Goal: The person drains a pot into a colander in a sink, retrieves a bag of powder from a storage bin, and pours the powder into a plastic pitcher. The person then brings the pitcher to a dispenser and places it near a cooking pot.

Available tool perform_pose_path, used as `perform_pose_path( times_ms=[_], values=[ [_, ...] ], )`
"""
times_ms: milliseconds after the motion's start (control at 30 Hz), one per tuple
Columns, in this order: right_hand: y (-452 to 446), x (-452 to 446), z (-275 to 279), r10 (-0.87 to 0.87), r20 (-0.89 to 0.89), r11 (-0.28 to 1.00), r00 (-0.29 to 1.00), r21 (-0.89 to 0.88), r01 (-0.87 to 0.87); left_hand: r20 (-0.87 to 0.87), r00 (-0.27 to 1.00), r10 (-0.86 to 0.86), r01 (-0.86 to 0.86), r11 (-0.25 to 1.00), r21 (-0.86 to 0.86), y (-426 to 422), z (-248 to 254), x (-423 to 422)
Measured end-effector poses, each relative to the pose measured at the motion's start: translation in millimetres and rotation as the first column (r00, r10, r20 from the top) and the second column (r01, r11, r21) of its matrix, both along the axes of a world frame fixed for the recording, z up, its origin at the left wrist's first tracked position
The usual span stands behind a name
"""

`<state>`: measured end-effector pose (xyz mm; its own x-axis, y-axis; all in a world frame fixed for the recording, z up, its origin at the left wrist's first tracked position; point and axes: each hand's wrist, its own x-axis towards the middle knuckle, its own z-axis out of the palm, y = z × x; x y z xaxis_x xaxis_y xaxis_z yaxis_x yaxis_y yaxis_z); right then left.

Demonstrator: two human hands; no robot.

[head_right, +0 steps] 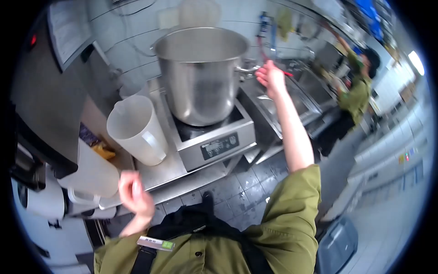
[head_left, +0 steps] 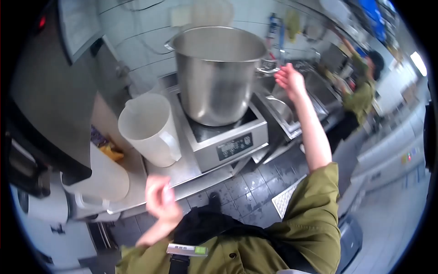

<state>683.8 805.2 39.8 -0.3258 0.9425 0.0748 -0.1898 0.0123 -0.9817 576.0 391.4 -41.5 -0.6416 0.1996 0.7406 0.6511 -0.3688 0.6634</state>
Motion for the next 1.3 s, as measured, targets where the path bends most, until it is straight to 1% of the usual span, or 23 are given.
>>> perform_pose_path(
  times_ms=[33,67,100,133,167,200,233,267,300,333,367,400,433,500,600,633,733,767,867,1000,1067,1167,1300],
  values=[
    [13.9,-8.1,0.4,0.105,-0.116,0.988,0.988,-0.103,-0.117,0.074,0.994,-0.078,0.068,0.99,0.125,37.0,20.3,-2.8],
    [22.8,-14.3,-2.3,0.145,-0.256,0.961,0.956,-0.192,-0.197,-0.013,0.997,-0.081,0.082,0.988,0.133,73.3,52.9,-14.4],
    [28.0,-14.9,-7.1,0.224,-0.321,0.93,0.92,-0.212,-0.3,-0.123,0.99,-0.063,0.076,0.991,0.105,109.6,78.5,-39.2],
    [45.7,-9.4,-18.8,0.441,-0.416,0.831,0.795,-0.146,-0.537,-0.063,0.995,-0.082,0.088,0.99,0.106,149.2,112.1,-64.4],
    [31.3,-13.4,-8.2,0.242,-0.456,0.854,0.857,-0.319,-0.411,-0.068,0.989,-0.131,0.138,0.986,0.096,187.9,139.5,-99.4],
    [37.2,-12.1,-8.0,0.311,-0.475,0.817,0.823,-0.308,-0.487,-0.025,0.992,-0.12,0.12,0.993,0.014,230.7,163.6,-142.0],
    [39.7,-15.9,-7.7,0.26,-0.505,0.804,0.823,-0.359,-0.474,-0.059,0.998,-0.013,0.002,0.982,-0.187,272.8,175.3,-197.3],
    [36.4,-20.3,-11.3,0.216,-0.497,0.817,0.841,-0.379,-0.434,0.058,0.998,0.033,0.001,0.859,-0.512,302.2,178.2,-238.4],
    [33.6,-22.9,-10.0,0.236,-0.529,0.809,0.815,-0.357,-0.466,0.089,0.982,0.166,-0.047,0.673,-0.739,321.3,174.4,-265.0],
    [30.3,-24.7,-8.8,0.249,-0.56,0.801,0.79,-0.341,-0.493,0.045,0.984,0.17,-0.052,0.526,-0.849,329.7,164.0,-293.7],
    [27.7,-26.6,-8.2,0.223,-0.546,0.808,0.807,-0.36,-0.467,0.104,0.976,0.192,0.067,0.192,-0.979,339.1,164.7,-324.5],
    [25.9,-27.0,-6.5,0.194,-0.527,0.815,0.827,-0.382,-0.435,0.23,0.96,0.163,0.187,0.243,-0.952,342.3,142.3,-351.9],
    [25.1,-28.4,-4.8,0.164,-0.514,0.811,0.842,-0.416,-0.412,0.436,0.891,0.13,0.378,0.322,-0.868,341.9,128.6,-365.7],
    [28.7,-27.8,-6.2,0.205,-0.598,0.747,0.775,-0.416,-0.518,0.674,0.735,0.073,0.564,0.486,-0.668,341.2,113.6,-369.4],
    [29.3,-28.2,-2.6,0.213,-0.58,0.686,0.786,-0.484,-0.543,0.813,0.573,0.101,0.681,0.494,-0.541,343.8,109.0,-348.2],
    [29.8,-27.8,-1.8,0.221,-0.557,0.679,0.801,-0.502,-0.536,0.805,0.571,0.161,0.667,0.481,-0.57,345.5,110.7,-342.1],
    [28.1,-28.8,6.1,0.22,-0.501,0.655,0.837,-0.56,-0.508,0.744,0.64,0.191,0.594,0.49,-0.638,345.2,107.9,-344.1],
    [28.8,-28.3,6.5,0.235,-0.496,0.65,0.836,-0.56,-0.514,0.753,0.636,0.168,0.586,0.53,-0.613,345.0,102.7,-349.3],
    [31.5,-26.5,7.9,0.282,-0.503,0.634,0.817,-0.541,-0.552,0.664,0.723,0.194,0.519,0.482,-0.706,336.8,118.0,-324.8],
    [31.1,-27.3,7.5,0.292,-0.431,0.681,0.854,-0.533,-0.502,0.788,0.609,0.085,0.696,0.418,-0.583,328.3,108.7,-370.4],
    [31.2,-27.3,2.8,0.267,-0.478,0.671,0.836,-0.53,-0.518,0.819,0.572,0.044,0.737,0.409,-0.538,326.5,103.8,-379.0],
    [25.1,-33.1,-8.4,0.168,-0.654,0.674,0.738,-0.47,-0.57,0.868,0.493,0.065,0.76,0.453,-0.466,335.1,97.0,-389.7],
    [16.2,-43.9,-13.5,0.025,-0.789,0.691,0.614,-0.43,-0.58,0.812,0.576,0.093,0.734,0.378,-0.564,345.5,105.8,-374.4]
  ],
)
